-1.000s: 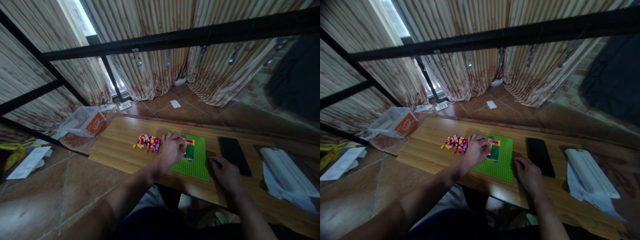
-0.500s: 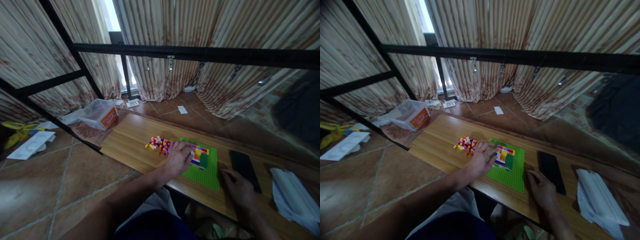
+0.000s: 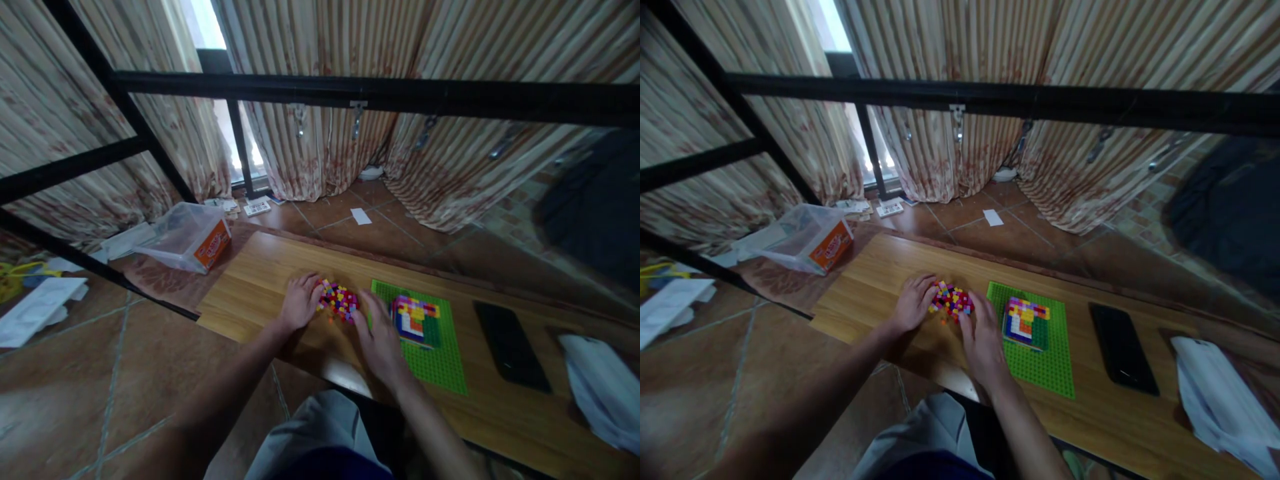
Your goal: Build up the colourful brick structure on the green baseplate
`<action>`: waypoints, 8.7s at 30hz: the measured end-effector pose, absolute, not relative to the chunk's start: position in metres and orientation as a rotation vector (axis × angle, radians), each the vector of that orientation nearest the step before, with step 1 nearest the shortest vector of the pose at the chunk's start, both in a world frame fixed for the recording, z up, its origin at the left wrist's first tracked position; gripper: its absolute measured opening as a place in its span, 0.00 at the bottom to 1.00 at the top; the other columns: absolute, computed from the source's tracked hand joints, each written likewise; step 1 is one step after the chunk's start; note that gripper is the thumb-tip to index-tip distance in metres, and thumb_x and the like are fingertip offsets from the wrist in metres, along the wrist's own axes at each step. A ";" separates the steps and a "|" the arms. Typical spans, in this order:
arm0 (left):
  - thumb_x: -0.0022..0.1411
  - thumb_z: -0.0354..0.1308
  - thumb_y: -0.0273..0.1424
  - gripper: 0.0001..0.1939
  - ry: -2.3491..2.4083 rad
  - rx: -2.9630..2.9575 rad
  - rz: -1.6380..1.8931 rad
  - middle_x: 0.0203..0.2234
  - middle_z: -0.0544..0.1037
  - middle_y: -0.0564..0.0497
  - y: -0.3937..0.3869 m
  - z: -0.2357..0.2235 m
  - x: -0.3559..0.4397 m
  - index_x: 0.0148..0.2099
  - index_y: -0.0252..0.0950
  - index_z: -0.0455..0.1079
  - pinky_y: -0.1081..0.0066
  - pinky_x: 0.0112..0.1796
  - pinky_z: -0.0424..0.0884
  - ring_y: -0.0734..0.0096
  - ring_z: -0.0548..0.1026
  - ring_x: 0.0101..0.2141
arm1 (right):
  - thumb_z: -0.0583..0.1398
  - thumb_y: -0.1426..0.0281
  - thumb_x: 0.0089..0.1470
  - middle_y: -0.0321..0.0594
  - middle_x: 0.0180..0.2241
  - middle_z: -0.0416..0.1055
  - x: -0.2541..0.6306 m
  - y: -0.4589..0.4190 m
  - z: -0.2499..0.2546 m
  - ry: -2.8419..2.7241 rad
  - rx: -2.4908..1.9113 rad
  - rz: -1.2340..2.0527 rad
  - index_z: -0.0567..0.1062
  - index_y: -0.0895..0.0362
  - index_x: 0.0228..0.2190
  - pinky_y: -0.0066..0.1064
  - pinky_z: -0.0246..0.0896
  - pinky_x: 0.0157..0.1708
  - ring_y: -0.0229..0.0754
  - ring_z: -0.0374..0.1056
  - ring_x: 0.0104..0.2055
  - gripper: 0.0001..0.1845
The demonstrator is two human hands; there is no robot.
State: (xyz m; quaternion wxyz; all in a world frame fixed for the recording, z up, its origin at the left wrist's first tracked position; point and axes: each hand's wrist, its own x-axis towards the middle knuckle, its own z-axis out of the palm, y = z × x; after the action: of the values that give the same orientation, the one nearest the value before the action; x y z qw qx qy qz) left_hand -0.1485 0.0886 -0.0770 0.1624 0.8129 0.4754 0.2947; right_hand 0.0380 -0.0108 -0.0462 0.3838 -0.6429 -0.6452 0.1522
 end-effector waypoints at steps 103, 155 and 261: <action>0.64 0.48 0.33 0.17 1.623 2.538 0.550 0.52 0.72 0.39 0.159 -0.080 -0.125 0.52 0.34 0.68 0.52 0.53 0.61 0.49 0.67 0.52 | 0.63 0.58 0.47 0.48 0.31 0.80 0.148 -0.026 -0.036 -0.959 -1.948 0.294 0.80 0.60 0.33 0.38 0.71 0.33 0.49 0.76 0.33 0.17; 0.66 0.48 0.33 0.17 1.632 2.540 0.566 0.52 0.72 0.40 0.155 -0.083 -0.125 0.53 0.34 0.68 0.54 0.53 0.62 0.52 0.67 0.52 | 0.55 0.69 0.59 0.45 0.41 0.72 0.040 -0.046 -0.070 -1.679 -1.948 0.317 0.76 0.56 0.41 0.37 0.66 0.37 0.46 0.70 0.41 0.11; 0.66 0.49 0.33 0.15 1.628 2.546 0.581 0.52 0.72 0.41 0.157 -0.085 -0.126 0.51 0.34 0.68 0.54 0.53 0.61 0.52 0.67 0.52 | 0.50 0.69 0.62 0.46 0.35 0.74 0.036 -0.043 -0.067 -1.647 -1.972 0.178 0.77 0.58 0.38 0.34 0.65 0.32 0.44 0.70 0.33 0.15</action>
State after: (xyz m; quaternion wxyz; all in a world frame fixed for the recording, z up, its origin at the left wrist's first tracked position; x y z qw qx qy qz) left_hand -0.1264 0.1569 -0.0851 0.0321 0.8269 0.5288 0.1887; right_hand 0.0362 -0.0428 -0.0671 0.2793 -0.7354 -0.6139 0.0662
